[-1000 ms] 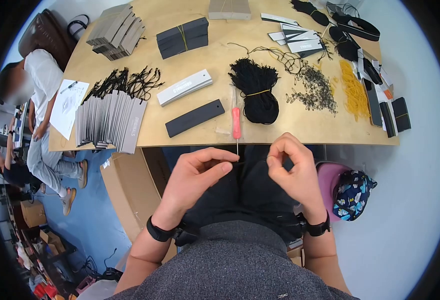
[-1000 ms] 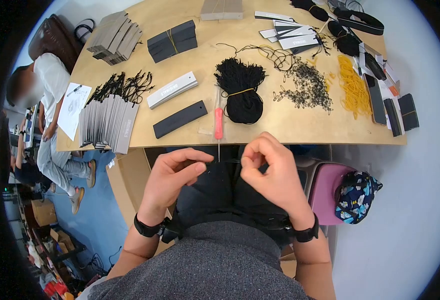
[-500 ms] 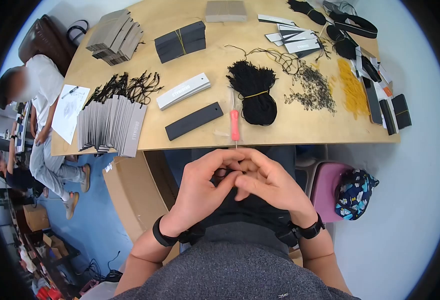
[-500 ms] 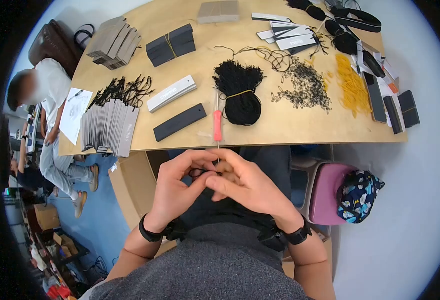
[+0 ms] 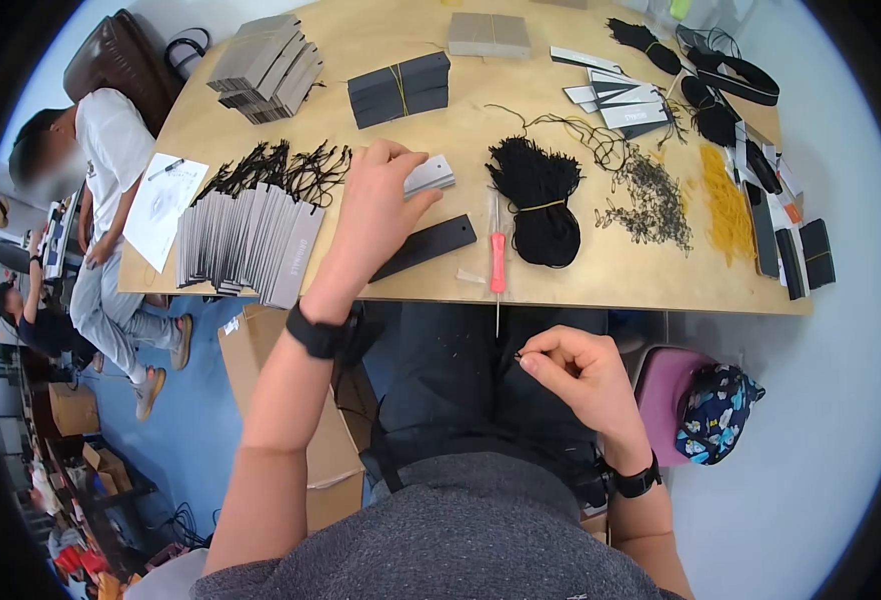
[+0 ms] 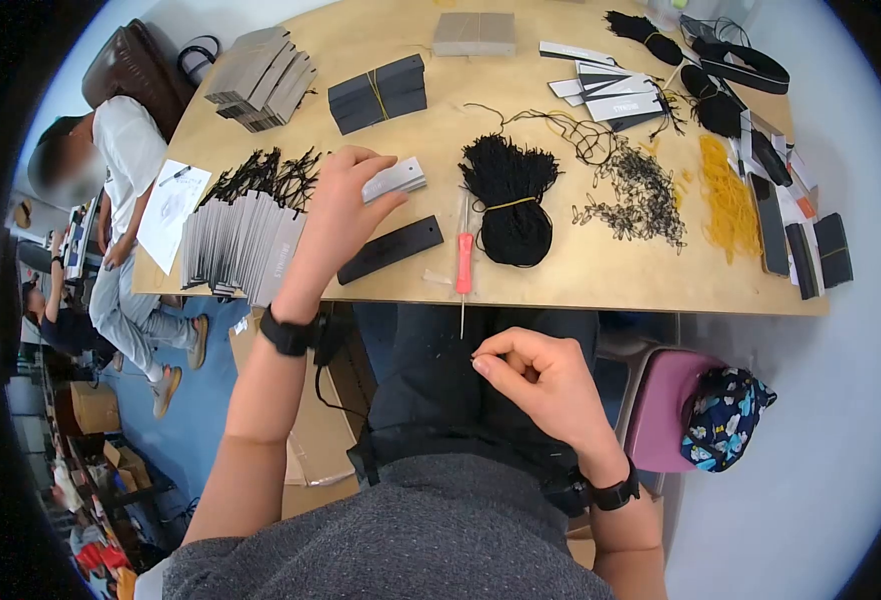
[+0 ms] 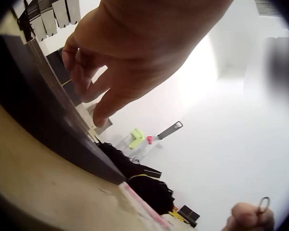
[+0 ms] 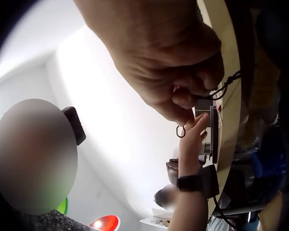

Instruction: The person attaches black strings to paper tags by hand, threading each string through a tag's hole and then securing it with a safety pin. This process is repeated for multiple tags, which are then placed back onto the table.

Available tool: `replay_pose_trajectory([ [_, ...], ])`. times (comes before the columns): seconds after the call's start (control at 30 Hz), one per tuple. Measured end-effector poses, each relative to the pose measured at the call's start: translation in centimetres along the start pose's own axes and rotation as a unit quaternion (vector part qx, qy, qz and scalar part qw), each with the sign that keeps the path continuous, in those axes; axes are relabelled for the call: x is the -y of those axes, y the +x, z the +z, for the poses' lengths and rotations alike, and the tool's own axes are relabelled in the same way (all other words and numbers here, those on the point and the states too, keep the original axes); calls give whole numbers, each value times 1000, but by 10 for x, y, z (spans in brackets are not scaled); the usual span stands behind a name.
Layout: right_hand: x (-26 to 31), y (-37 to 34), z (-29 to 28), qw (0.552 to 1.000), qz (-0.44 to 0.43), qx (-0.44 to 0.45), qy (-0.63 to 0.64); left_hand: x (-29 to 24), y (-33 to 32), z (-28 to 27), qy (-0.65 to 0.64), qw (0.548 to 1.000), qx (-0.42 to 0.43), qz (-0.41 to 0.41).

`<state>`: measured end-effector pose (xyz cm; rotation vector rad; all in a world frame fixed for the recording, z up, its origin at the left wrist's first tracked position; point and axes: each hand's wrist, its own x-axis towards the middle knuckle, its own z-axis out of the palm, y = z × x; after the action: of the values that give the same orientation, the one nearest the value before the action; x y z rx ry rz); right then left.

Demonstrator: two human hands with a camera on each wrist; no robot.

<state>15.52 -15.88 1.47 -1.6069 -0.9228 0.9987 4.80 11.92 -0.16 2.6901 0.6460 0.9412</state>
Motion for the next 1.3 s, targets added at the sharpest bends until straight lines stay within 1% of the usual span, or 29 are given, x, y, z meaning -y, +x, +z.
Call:
replay_pose_trajectory([
  [0.03, 0, -1, 0, 1000, 2, 1, -1, 9, 5, 7, 0, 1000, -3, 2],
  [0.1, 2, -3, -2, 1000, -2, 5, -7, 19, 12, 14, -11, 992, 89, -93],
  [0.13, 2, -5, -3, 1000, -4, 11, -12, 19, 13, 13, -12, 992, 90, -90],
  [0.23, -1, -8, -3, 1000, 6, 13, -9, 15, 13, 7, -33, 989, 80, -117],
  [0.3, -4, -7, -3, 1000, 8, 18, -7, 10, 11, -1, -20, 996, 44, -81],
  [0.33, -5, -7, -3, 1000, 3, 19, -7, 5, 9, -6, -19, 995, 44, -82],
  [0.4, -7, -6, -2, 1000, -1, 19, -5, -8, 3, -16, -11, 998, 51, -32],
  [0.43, -7, -6, -1, 1000, 0, 21, 1, -15, -1, -21, -10, 998, 52, -33],
  [0.5, -6, -5, -1, 1000, 1, 22, 6, -27, -9, -27, -21, 996, 88, -17],
  [0.53, -5, -4, -2, 1000, -2, 25, 4, -31, -14, -27, -21, 996, 88, -16],
  [0.6, -4, -4, -2, 1000, -4, 27, 2, -33, -22, -22, -28, 991, 126, -26],
  [0.83, -7, -8, -2, 1000, -1, 31, 1, -29, -25, -7, -27, 990, 132, -41],
  [0.9, -8, -9, -2, 1000, 2, 28, -1, -25, -24, -5, -84, 982, 149, -79],
  [0.93, -9, -10, -2, 1000, 3, 28, 2, -24, -23, -6, -85, 982, 151, -79],
  [1.0, -9, -11, -1, 1000, 4, 28, 4, -23, -21, -8, -123, 972, 170, -106],
  [1.03, -9, -11, -1, 1000, 2, 30, 3, -24, -21, -10, -123, 972, 170, -106],
  [1.1, -9, -11, 0, 1000, 1, 31, 2, -29, -22, -14, -93, 990, 94, -50],
  [1.13, -10, -11, 0, 1000, -5, 30, 0, -36, -23, -21, -93, 990, 94, -50],
  [1.2, -11, -14, 0, 1000, -5, 29, 0, -57, -33, -35, -132, 988, 53, -62],
  [1.23, -10, -14, -1, 1000, 0, 27, 4, -63, -44, -37, -133, 988, 54, -64],
  [1.3, -9, -14, -3, 1000, 3, 25, 8, -72, -66, -37, -188, 976, 97, -40],
])
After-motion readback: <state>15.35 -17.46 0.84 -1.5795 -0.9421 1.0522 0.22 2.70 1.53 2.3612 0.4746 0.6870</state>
